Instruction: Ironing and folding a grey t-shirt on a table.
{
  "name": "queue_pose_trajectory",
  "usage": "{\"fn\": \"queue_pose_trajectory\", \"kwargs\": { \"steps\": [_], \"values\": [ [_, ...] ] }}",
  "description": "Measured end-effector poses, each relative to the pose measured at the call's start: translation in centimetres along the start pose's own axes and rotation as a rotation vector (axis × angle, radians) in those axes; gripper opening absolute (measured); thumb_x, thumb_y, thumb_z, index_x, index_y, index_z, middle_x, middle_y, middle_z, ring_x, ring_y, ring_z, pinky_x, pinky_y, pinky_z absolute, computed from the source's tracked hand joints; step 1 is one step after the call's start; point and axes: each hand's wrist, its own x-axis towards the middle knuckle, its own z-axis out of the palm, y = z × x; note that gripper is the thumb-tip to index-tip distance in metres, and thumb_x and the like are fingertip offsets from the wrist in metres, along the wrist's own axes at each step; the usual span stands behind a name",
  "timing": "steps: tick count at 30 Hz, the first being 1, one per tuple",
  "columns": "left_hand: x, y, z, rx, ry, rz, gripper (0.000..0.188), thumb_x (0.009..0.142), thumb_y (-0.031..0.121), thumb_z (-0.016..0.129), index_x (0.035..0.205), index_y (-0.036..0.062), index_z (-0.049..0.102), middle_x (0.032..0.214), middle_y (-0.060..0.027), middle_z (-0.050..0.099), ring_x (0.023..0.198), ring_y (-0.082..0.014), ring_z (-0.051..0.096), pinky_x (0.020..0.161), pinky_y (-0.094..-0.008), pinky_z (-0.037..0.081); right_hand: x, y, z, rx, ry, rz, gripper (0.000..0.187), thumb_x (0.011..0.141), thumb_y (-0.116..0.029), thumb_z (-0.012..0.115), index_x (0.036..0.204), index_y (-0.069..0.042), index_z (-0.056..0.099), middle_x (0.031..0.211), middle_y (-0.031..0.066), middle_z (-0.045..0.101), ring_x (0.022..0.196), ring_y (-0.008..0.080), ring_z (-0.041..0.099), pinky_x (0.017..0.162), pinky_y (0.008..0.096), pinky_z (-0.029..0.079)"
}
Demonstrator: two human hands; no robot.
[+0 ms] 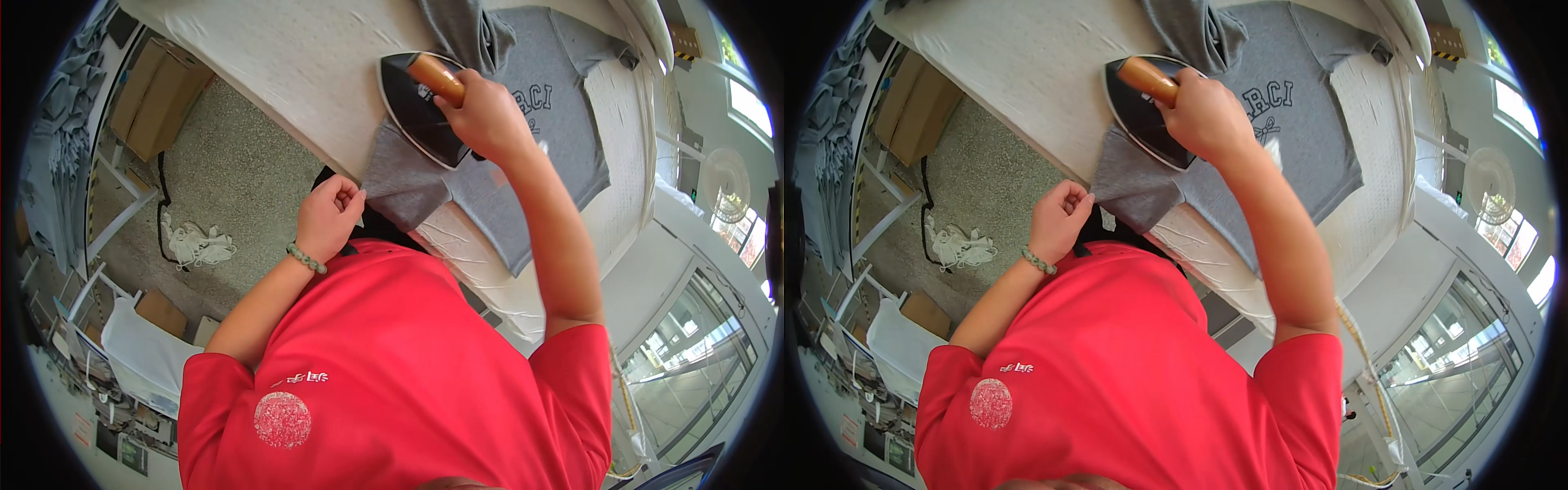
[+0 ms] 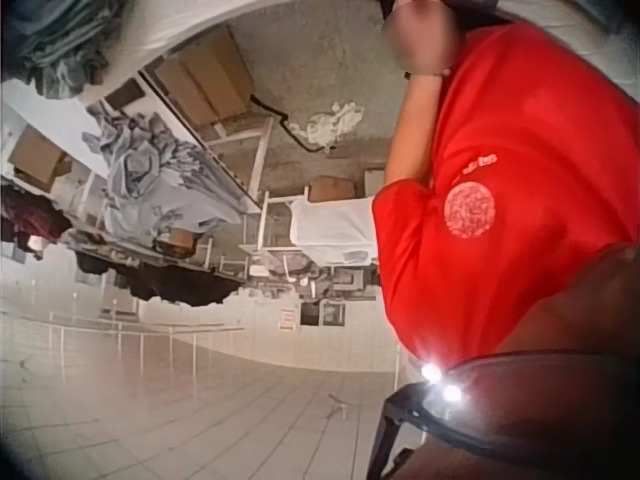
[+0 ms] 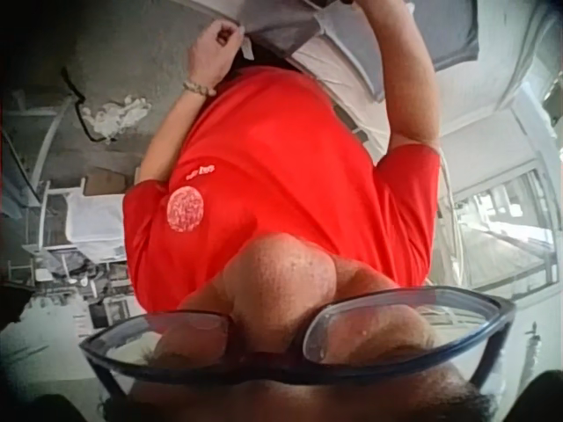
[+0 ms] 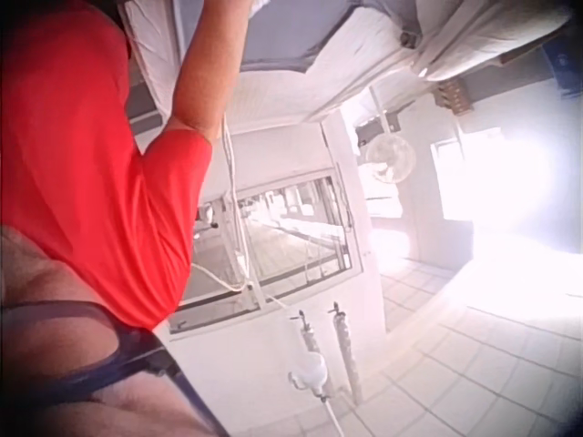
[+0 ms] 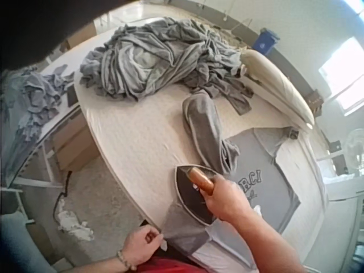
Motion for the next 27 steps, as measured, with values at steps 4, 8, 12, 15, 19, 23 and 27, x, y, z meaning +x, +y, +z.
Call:
{"fn": "queue_pose_trajectory", "kwargs": {
  "steps": [4, 8, 12, 15, 19, 23, 27],
  "values": [
    [0.1, 0.3, -0.4, 0.084, 0.010, 0.003, 0.015, 0.095, 0.017, 0.076, 0.097, 0.0030, 0.071, 0.080, -0.0047, 0.067, 0.067, -0.0142, 0.062, 0.064, -0.0308, 0.052, 0.0, 0.8, -0.2, -0.139, -0.061, -0.190, 0.046, 0.095, -0.031, 0.071, 0.133, -0.005, 0.063, 0.102, 0.0250, 0.076, 0.100, 0.0447, 0.072, 0.088, 0.0532, 0.056],
    [2.3, 1.7, -0.3, 0.163, 0.211, 0.297, 0.024, 0.094, 0.019, 0.078, 0.111, 0.0026, 0.072, 0.087, -0.0081, 0.069, 0.074, -0.0171, 0.067, 0.068, -0.0326, 0.054, -0.3, 1.9, 0.2, -0.095, 0.041, -0.028, 0.048, 0.096, -0.030, 0.067, 0.137, -0.005, 0.063, 0.108, 0.0261, 0.076, 0.102, 0.0453, 0.072, 0.090, 0.0535, 0.056],
    [6.7, 3.7, 2.3, -0.125, 0.169, 0.134, 0.041, 0.093, 0.028, 0.081, 0.119, -0.0015, 0.072, 0.098, -0.0115, 0.076, 0.085, -0.0203, 0.073, 0.077, -0.0341, 0.057, -0.7, 2.8, 0.4, -0.034, 0.103, 0.039, 0.044, 0.097, -0.031, 0.066, 0.132, -0.004, 0.065, 0.106, 0.0262, 0.076, 0.101, 0.0460, 0.072, 0.091, 0.0540, 0.057],
    [9.3, 4.5, 3.4, 0.022, 0.091, 0.028, 0.041, 0.092, 0.031, 0.082, 0.112, -0.0030, 0.074, 0.095, -0.0116, 0.078, 0.083, -0.0209, 0.073, 0.076, -0.0341, 0.057, -0.8, 3.0, 0.6, -0.031, 0.124, 0.028, 0.038, 0.097, -0.032, 0.065, 0.122, -0.003, 0.067, 0.105, 0.0248, 0.076, 0.100, 0.0462, 0.073, 0.088, 0.0542, 0.057],
    [10.3, 4.7, 4.1, -0.035, 0.128, -0.019, 0.036, 0.090, 0.030, 0.081, 0.105, -0.0024, 0.075, 0.087, -0.0098, 0.076, 0.078, -0.0189, 0.070, 0.074, -0.0332, 0.055, -0.9, 3.1, 0.7, 0.004, 0.112, 0.033, 0.036, 0.097, -0.031, 0.065, 0.117, -0.002, 0.068, 0.104, 0.0244, 0.076, 0.098, 0.0455, 0.073, 0.087, 0.0536, 0.058],
    [10.3, 4.9, 5.4, -0.140, 0.216, -0.010, 0.030, 0.090, 0.026, 0.079, 0.099, -0.0021, 0.073, 0.083, -0.0084, 0.073, 0.073, -0.0171, 0.066, 0.072, -0.0334, 0.053, -0.9, 3.3, 0.6, 0.020, 0.092, 0.007, 0.035, 0.097, -0.030, 0.064, 0.115, 0.000, 0.068, 0.103, 0.0242, 0.076, 0.098, 0.0445, 0.074, 0.087, 0.0526, 0.059],
    [10.3, 5.2, 6.1, -0.020, 0.281, 0.062, 0.030, 0.090, 0.027, 0.079, 0.094, -0.0016, 0.071, 0.080, -0.0076, 0.071, 0.071, -0.0167, 0.064, 0.070, -0.0347, 0.052, -1.1, 3.1, 0.6, 0.022, 0.138, 0.009, 0.027, 0.090, -0.019, 0.065, 0.104, 0.000, 0.078, 0.102, 0.0218, 0.079, 0.096, 0.0396, 0.077, 0.085, 0.0484, 0.062]
  ]
}}
